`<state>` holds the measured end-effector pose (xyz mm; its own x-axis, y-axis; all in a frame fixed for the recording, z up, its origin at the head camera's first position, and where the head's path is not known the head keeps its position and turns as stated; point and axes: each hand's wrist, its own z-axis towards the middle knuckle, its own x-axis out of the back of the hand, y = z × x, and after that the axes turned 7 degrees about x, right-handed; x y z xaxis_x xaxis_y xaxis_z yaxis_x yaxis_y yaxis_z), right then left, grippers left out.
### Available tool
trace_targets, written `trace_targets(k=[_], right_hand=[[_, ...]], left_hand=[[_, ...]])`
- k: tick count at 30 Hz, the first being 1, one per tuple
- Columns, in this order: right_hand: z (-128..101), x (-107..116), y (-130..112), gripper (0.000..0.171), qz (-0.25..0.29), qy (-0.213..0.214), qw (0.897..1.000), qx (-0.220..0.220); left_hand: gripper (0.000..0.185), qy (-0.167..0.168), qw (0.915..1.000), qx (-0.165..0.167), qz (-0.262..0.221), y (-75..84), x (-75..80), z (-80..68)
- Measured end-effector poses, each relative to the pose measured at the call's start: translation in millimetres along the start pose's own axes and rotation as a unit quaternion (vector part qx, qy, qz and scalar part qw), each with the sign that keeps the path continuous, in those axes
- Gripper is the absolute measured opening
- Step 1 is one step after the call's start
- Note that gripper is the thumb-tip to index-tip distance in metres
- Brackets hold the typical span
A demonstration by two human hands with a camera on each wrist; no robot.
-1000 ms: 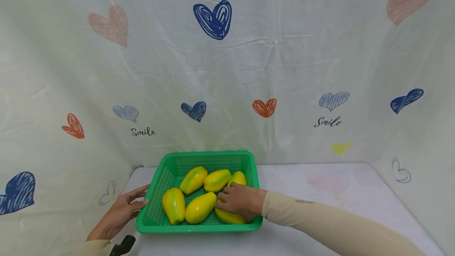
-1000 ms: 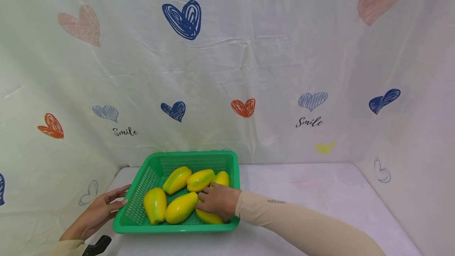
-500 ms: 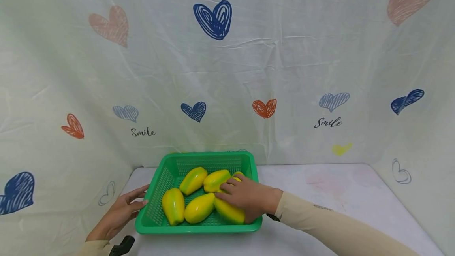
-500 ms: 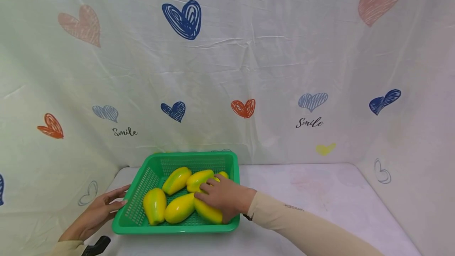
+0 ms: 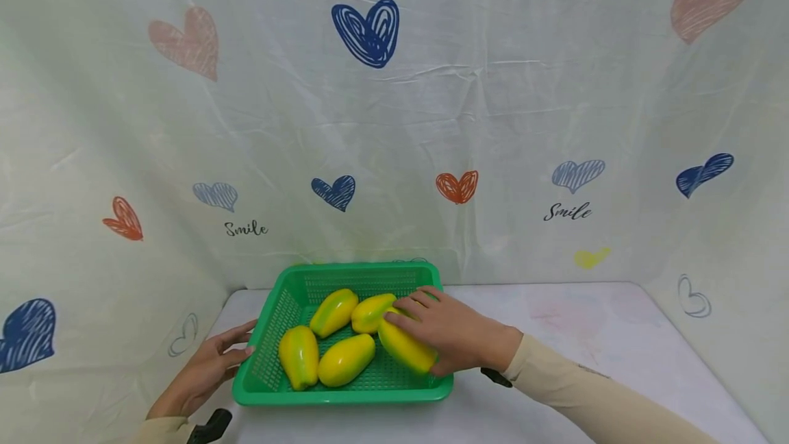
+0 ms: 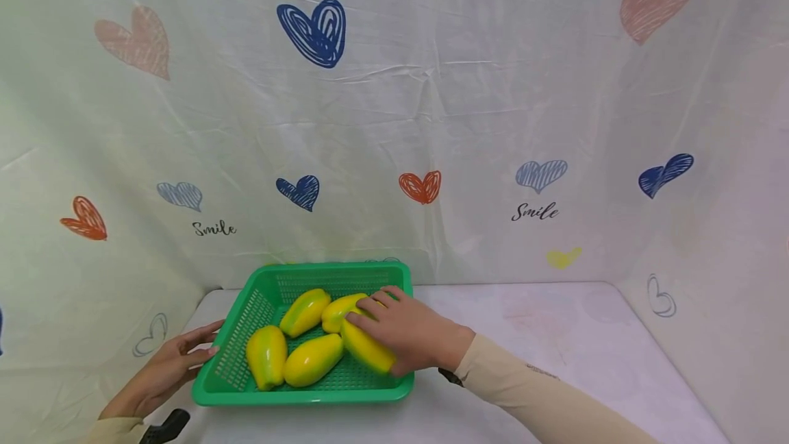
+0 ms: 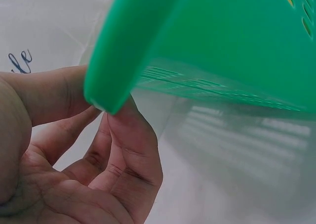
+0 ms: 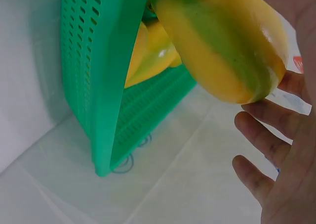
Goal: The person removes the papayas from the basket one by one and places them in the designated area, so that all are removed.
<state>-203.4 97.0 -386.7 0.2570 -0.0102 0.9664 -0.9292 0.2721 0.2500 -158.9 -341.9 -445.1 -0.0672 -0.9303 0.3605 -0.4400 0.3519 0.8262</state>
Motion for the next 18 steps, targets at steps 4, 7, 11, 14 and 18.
trace_targets(k=[4, 7, 11, 14, 18], right_hand=[[-10.9, 4.4, 3.0, 0.1, 0.023, 0.031, 0.999, -0.017], [-19.4, 8.8, 5.6, 0.104, 0.032, 0.05, 0.998, -0.035], [-31.4, 11.2, 10.3, 0.108, 0.034, 0.081, 0.995, -0.055], [-42.4, 10.1, 14.0, 0.111, 0.038, 0.1, 0.992, -0.072], [-59.5, 6.1, 17.8, 0.113, 0.045, 0.118, 0.987, -0.103]], left_hand=[[0.067, 0.001, 1.0, 0.003, 0.004, -0.6, 0.1, 0.6], [0.067, 0.004, 1.0, 0.007, 0.002, -0.5, 0.6, 1.2], [0.067, 0.004, 1.0, 0.008, 0.002, -1.4, 1.3, 1.7], [0.068, 0.003, 1.0, 0.008, 0.002, -2.1, 1.3, 2.7], [0.068, 0.001, 1.0, 0.007, 0.0, -1.8, 0.9, 4.1]])
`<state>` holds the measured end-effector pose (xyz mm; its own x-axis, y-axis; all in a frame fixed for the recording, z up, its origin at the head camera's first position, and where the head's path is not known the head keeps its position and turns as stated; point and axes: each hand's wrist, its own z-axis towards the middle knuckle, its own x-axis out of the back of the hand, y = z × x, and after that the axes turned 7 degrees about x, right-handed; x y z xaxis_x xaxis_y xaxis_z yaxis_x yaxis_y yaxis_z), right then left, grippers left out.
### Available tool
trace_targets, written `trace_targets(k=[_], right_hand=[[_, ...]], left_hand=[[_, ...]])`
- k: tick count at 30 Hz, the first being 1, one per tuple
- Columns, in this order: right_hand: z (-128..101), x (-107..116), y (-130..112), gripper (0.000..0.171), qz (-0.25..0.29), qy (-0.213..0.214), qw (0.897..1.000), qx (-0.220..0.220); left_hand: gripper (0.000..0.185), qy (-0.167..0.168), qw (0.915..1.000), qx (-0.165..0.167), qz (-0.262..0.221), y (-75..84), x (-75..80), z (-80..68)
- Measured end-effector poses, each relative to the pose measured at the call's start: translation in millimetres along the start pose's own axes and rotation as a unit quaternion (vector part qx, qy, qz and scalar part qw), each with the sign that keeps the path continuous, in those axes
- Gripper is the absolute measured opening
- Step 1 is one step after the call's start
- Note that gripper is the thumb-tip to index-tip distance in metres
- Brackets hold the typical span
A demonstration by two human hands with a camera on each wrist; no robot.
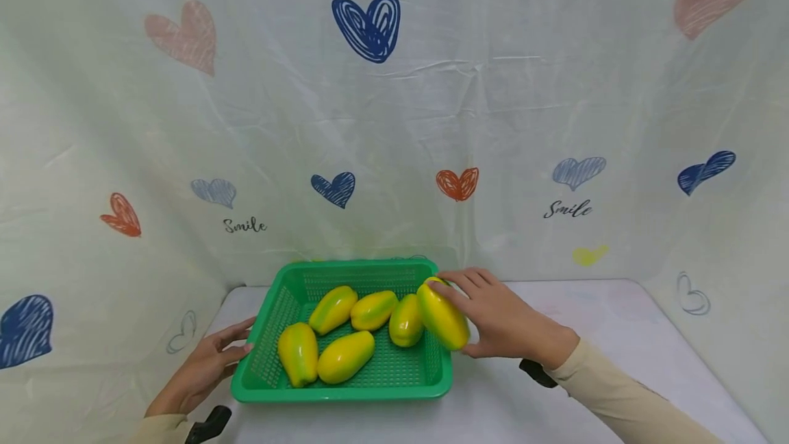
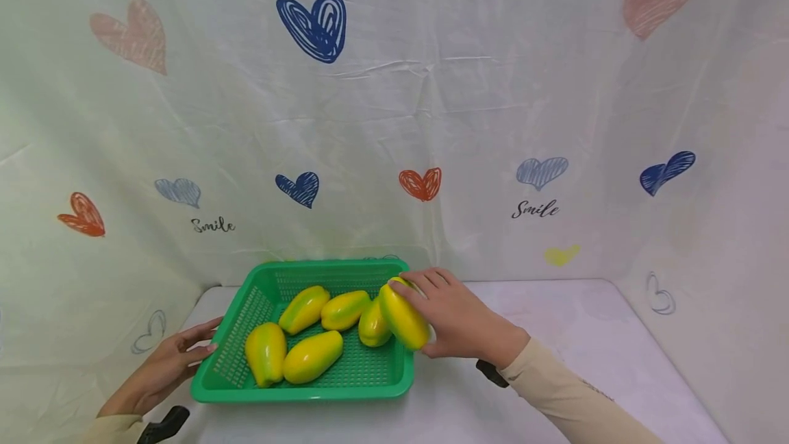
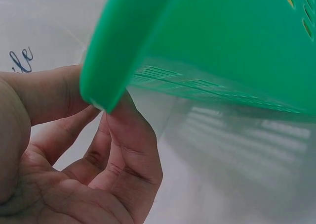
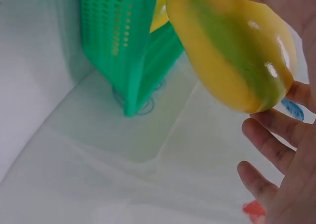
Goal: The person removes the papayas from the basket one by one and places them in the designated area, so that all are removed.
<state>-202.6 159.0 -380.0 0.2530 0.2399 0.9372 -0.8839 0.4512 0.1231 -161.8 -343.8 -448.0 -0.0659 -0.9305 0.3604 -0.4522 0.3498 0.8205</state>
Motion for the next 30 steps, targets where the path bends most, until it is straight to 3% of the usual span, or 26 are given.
trace_targets(k=[7, 20, 30], right_hand=[[-28.5, -8.0, 13.1, 0.114, 0.014, 0.019, 0.997, -0.071], [-72.6, -44.7, 31.1, 0.102, 0.039, -0.019, 0.98, -0.196], [-84.2, -62.7, 36.9, 0.1, 0.047, -0.046, 0.972, -0.227]], left_hand=[[0.068, -0.004, 1.0, -0.007, -0.006, 0.3, 0.5, -1.5], [0.066, -0.008, 0.9998, -0.011, -0.018, -2.0, -0.6, 0.3], [0.068, -0.006, 0.9998, -0.007, -0.02, -2.3, -0.7, -1.5]])
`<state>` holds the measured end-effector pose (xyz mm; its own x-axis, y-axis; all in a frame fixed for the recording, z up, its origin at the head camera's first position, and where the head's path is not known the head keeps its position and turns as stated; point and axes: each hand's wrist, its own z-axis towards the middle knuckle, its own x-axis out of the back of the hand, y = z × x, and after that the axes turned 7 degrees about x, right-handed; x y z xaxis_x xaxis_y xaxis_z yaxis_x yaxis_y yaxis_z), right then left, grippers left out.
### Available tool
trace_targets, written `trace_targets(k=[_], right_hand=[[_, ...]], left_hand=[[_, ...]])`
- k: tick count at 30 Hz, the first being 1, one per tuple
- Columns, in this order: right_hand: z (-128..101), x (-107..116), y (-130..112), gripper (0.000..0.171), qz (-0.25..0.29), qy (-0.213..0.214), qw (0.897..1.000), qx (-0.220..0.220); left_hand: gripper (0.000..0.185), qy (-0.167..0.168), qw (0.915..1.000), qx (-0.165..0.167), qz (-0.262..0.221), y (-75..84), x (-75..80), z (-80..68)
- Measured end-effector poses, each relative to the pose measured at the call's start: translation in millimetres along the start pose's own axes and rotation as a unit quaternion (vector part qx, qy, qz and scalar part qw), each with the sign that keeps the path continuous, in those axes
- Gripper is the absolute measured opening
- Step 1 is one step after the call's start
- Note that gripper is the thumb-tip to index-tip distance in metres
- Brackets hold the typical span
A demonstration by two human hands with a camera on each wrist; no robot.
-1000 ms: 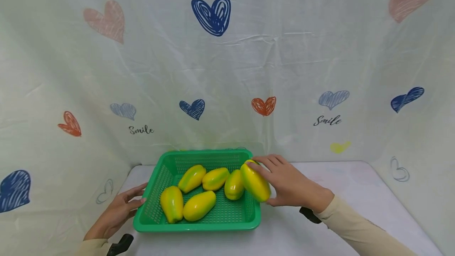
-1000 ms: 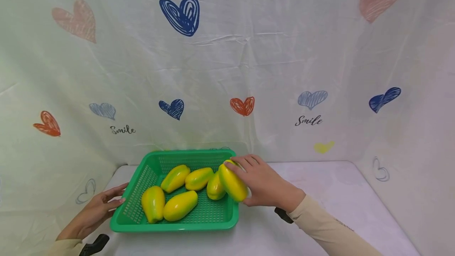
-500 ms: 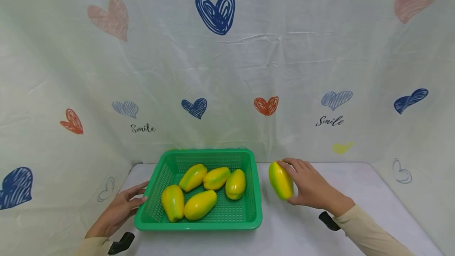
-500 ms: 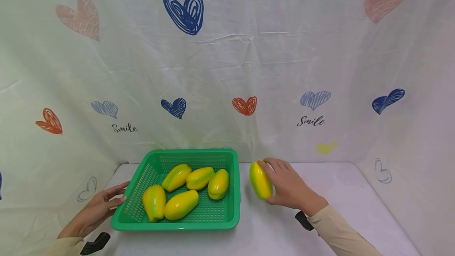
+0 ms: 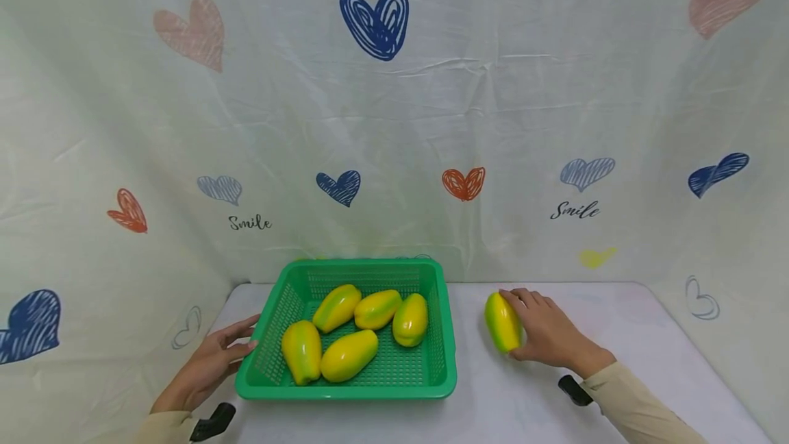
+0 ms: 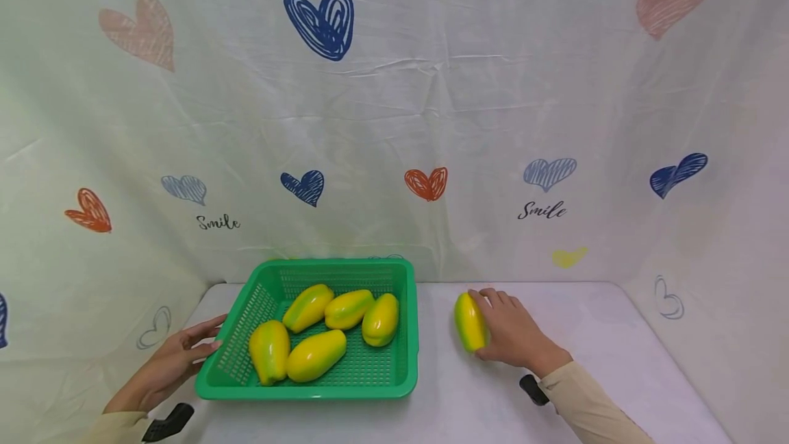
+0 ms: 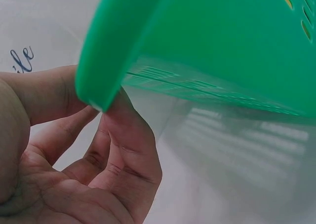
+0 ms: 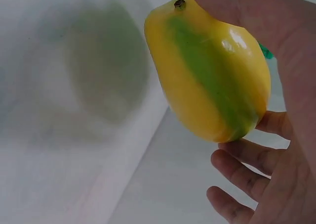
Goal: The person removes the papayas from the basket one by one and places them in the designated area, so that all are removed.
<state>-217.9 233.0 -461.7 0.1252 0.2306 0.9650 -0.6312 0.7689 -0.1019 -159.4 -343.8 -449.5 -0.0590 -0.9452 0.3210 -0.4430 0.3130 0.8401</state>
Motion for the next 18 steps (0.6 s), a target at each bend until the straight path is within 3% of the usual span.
trace_targets(k=[7, 18], right_hand=[[-3.4, -9.0, 4.9, 0.1, 0.02, -0.028, 0.999, -0.022], [-6.1, -17.0, 11.1, 0.103, 0.045, -0.043, 0.998, -0.022]], left_hand=[[0.067, 0.006, 1.0, 0.006, -0.001, 1.2, -1.6, 0.7], [0.067, 0.009, 0.9999, 0.008, 0.001, 0.2, -1.2, 0.1]])
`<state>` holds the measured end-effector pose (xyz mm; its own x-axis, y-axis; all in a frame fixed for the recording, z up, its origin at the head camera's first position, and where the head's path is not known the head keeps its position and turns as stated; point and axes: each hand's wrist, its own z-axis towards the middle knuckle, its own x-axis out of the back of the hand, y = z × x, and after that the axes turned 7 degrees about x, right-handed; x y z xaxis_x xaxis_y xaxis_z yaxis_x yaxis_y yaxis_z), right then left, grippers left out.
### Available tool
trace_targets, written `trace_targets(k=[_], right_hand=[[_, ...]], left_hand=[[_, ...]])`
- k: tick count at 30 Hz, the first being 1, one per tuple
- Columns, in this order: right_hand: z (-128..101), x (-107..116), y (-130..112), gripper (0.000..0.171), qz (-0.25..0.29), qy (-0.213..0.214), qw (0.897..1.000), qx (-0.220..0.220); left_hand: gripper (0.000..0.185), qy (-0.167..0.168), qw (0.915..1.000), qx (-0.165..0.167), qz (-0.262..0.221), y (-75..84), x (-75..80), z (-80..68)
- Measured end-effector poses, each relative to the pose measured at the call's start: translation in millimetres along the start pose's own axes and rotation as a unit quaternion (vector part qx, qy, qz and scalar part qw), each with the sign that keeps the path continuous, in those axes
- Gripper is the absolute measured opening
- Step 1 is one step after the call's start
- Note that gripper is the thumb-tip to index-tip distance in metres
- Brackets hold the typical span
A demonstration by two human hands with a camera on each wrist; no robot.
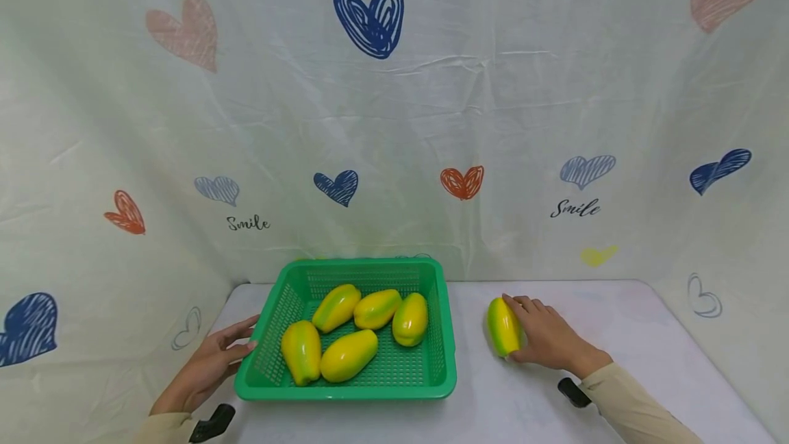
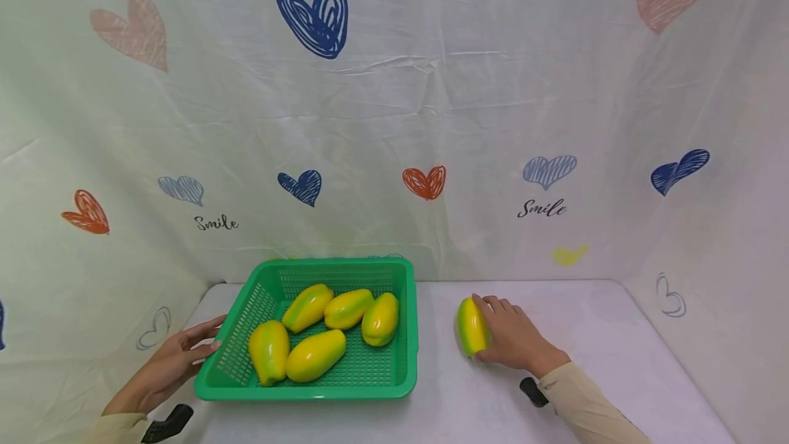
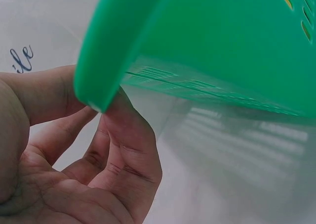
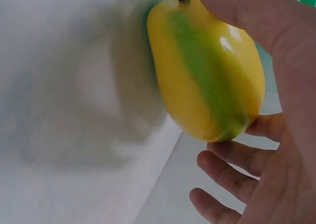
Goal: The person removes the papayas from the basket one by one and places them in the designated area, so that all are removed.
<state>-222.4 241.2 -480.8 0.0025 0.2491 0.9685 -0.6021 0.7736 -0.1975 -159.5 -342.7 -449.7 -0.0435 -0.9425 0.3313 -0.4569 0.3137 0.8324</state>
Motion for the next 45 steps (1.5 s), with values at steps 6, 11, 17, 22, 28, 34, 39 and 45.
trace_targets(k=[6, 11, 17, 22, 28, 34, 39, 45], right_hand=[[1.2, 0.4, 0.7, 0.106, 0.004, -0.01, 1.0, -0.006], [2.3, 2.9, 1.6, 0.106, 0.002, -0.012, 1.0, 0.0], [3.3, 6.4, 2.6, 0.104, -0.004, -0.007, 1.0, 0.011], [4.1, 7.8, 4.0, 0.104, -0.007, -0.007, 1.0, 0.016], [2.9, 7.6, 3.0, 0.101, -0.002, -0.008, 1.0, 0.013], [1.6, 6.4, 3.6, 0.1, -0.003, -0.01, 1.0, 0.017], [-1.9, 4.6, 5.2, 0.097, -0.006, -0.007, 1.0, 0.026], [-7.7, 4.6, 6.7, 0.098, 0.004, -0.004, 1.0, 0.018]], left_hand=[[0.067, -0.002, 1.0, -0.005, -0.005, -1.5, 0.9, 0.3], [0.067, -0.004, 0.9999, -0.008, -0.01, -1.4, 1.5, 0.5], [0.068, 0.0, 0.9999, -0.005, -0.011, -0.7, 0.4, 2.7], [0.067, 0.001, 0.9999, -0.003, -0.013, -1.7, -0.4, 3.7], [0.067, -0.002, 0.9999, -0.005, -0.014, -3.5, 0.1, 2.8], [0.066, -0.004, 0.9999, -0.007, -0.014, -4.7, 0.0, 2.0], [0.066, -0.002, 0.9999, -0.009, -0.014, -3.9, -1.2, 2.0], [0.066, 0.004, 0.9999, -0.007, -0.012, -4.0, -2.3, 2.0]])
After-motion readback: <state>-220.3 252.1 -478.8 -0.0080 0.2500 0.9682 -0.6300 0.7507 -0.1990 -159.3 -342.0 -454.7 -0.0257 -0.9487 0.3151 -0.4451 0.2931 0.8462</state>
